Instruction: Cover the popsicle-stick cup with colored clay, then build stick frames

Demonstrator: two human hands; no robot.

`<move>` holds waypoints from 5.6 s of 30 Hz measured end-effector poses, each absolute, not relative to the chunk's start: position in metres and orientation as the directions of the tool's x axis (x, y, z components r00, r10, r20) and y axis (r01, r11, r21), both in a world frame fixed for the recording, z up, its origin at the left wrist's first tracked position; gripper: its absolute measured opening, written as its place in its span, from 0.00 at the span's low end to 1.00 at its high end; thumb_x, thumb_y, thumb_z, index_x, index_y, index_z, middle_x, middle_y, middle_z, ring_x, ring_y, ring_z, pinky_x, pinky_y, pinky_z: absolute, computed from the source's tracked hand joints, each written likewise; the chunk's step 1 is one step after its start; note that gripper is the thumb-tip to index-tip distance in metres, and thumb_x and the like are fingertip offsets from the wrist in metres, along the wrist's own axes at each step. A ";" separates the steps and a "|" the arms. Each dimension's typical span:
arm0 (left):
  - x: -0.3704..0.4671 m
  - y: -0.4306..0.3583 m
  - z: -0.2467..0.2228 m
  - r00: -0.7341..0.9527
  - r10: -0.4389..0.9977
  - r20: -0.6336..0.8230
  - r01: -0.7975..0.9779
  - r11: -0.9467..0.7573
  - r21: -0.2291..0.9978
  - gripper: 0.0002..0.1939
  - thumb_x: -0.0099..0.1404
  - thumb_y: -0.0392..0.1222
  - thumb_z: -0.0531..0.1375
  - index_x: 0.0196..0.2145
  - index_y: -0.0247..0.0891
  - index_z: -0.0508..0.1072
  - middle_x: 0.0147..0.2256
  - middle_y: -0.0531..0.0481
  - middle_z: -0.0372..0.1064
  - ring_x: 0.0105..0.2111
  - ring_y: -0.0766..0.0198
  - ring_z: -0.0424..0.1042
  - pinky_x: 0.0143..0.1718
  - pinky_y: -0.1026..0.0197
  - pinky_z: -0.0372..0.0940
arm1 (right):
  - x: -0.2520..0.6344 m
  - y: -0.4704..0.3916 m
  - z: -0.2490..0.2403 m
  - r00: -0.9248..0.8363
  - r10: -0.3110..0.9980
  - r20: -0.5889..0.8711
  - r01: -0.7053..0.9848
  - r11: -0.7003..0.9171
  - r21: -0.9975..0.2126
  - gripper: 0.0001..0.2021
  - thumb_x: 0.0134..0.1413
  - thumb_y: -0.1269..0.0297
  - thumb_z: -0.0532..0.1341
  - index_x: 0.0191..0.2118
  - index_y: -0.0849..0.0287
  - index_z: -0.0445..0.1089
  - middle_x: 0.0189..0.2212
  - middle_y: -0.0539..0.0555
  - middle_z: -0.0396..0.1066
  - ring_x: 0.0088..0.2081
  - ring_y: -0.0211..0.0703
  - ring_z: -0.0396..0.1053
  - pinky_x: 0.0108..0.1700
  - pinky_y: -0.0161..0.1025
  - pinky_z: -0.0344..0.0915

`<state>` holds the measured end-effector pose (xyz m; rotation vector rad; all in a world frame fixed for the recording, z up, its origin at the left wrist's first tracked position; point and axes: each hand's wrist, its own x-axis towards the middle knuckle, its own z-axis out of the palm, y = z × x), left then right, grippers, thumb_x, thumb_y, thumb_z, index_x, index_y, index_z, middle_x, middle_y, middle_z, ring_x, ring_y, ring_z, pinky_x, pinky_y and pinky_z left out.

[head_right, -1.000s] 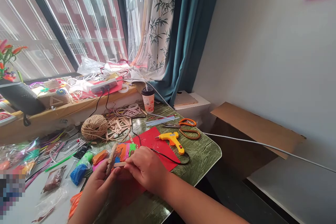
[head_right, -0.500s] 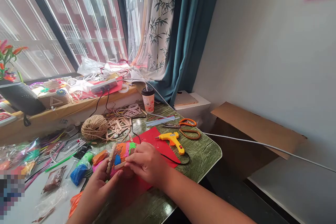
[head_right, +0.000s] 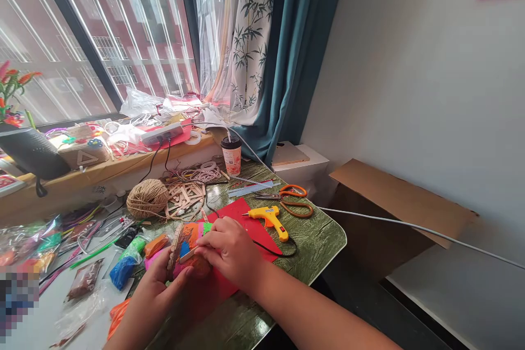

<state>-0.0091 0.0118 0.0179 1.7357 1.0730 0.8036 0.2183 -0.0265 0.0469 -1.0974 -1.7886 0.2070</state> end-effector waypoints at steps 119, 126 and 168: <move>-0.001 0.002 0.019 0.375 0.921 0.106 0.244 -0.208 0.947 0.29 0.70 0.62 0.64 0.60 0.42 0.78 0.60 0.41 0.78 0.61 0.41 0.76 0.65 0.43 0.68 | 0.210 -0.012 0.067 0.039 0.999 -0.021 -0.105 -0.016 -0.994 0.23 0.48 0.46 0.78 0.33 0.53 0.67 0.30 0.50 0.82 0.36 0.51 0.83 0.40 0.43 0.74; -0.010 0.010 0.012 0.415 0.906 0.083 0.249 -0.200 0.948 0.30 0.69 0.60 0.65 0.62 0.42 0.77 0.60 0.41 0.78 0.62 0.40 0.74 0.66 0.43 0.66 | 0.214 -0.003 0.063 0.007 1.000 -0.008 -0.086 -0.007 -0.996 0.26 0.45 0.42 0.79 0.33 0.54 0.69 0.29 0.50 0.78 0.34 0.49 0.79 0.36 0.41 0.73; -0.013 0.011 0.008 0.469 0.878 0.100 0.306 -0.267 0.914 0.30 0.70 0.60 0.64 0.63 0.43 0.77 0.60 0.41 0.78 0.61 0.41 0.75 0.64 0.46 0.68 | 0.215 -0.002 0.071 -0.059 0.995 -0.082 -0.177 -0.092 -0.980 0.32 0.34 0.38 0.81 0.32 0.54 0.67 0.25 0.50 0.78 0.28 0.47 0.78 0.32 0.40 0.70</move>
